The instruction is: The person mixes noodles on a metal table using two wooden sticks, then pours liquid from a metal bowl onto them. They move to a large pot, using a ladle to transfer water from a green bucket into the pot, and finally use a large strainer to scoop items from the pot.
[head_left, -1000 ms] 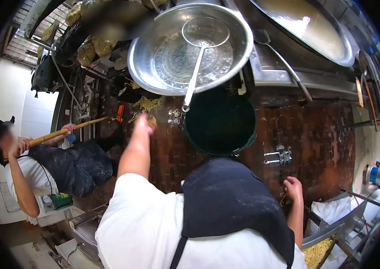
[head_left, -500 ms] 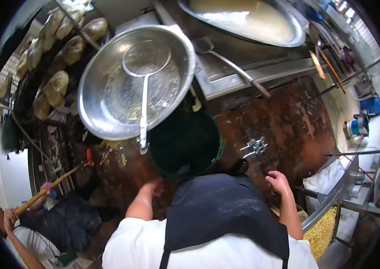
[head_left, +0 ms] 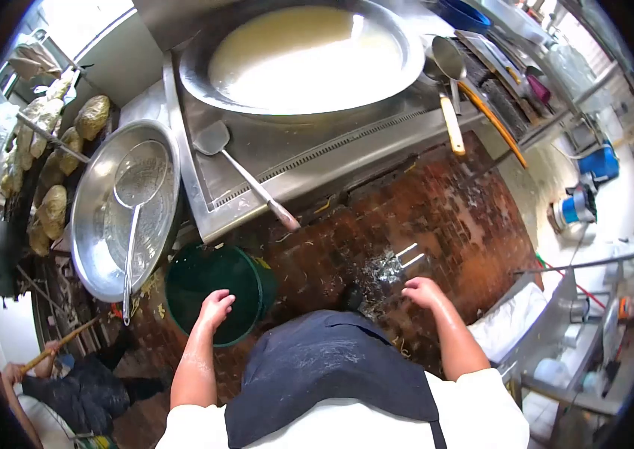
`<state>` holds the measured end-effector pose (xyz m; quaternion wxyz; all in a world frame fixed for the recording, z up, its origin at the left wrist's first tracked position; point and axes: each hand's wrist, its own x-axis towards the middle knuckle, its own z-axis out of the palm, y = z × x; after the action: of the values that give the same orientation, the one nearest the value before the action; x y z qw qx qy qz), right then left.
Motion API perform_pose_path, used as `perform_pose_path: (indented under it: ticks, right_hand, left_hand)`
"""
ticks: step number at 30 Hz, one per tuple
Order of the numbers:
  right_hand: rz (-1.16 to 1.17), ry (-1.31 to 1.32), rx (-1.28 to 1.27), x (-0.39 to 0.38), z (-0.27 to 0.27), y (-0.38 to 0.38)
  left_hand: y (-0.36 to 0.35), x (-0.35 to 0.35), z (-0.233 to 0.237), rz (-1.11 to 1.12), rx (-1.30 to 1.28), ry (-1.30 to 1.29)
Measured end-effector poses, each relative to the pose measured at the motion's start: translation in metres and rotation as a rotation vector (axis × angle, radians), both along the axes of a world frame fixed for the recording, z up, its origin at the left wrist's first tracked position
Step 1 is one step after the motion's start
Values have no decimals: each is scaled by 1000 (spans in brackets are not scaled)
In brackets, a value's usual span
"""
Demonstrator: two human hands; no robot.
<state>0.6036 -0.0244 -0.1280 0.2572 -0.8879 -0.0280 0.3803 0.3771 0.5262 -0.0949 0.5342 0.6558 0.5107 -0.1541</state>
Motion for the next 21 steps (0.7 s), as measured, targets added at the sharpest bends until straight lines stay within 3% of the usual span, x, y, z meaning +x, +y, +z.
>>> perform_pose_path:
  ticks: [2,4,6,8,10,11,13,14,16,18,19,21]
  right_hand:
    - [77,-72,-38,45,21,-9]
    - [-19,-99,33,83,-4,-21]
    - [-92,-134,181,109,-2,-12]
    - [-262,-51,280,117,1,5]
    - [-211,-18,246,108,12,24]
    - [-108,-30,224,98,13,28]
    - [53,2,177,77,6,26]
    - [75,19,153,63,-3,19]
    - [-36,232,44,36,40,36]
    - [-36,258,-56,17,32,22]
    - [56,190,-68,11,-3,-7]
    - [70,172,-111,3,3,-10]
  left_hand:
    - [-9,12,0,-139,243,-283]
    - [-14,28,51,6,621,-523]
    - [21,34,111,-32,1131,-543]
    - [87,25,134,-17,1570,-311]
    - [148,12,131,-38,1522,73]
    - [189,-1,113,-37,1515,87]
    - [258,-15,69,-200,790,347]
    - [259,-8,75,-198,779,349]
    - [238,17,99,-147,787,500]
    - [241,14,85,-113,854,478]
    - [233,18,95,-88,931,477]
    - [233,22,99,-34,1036,432]
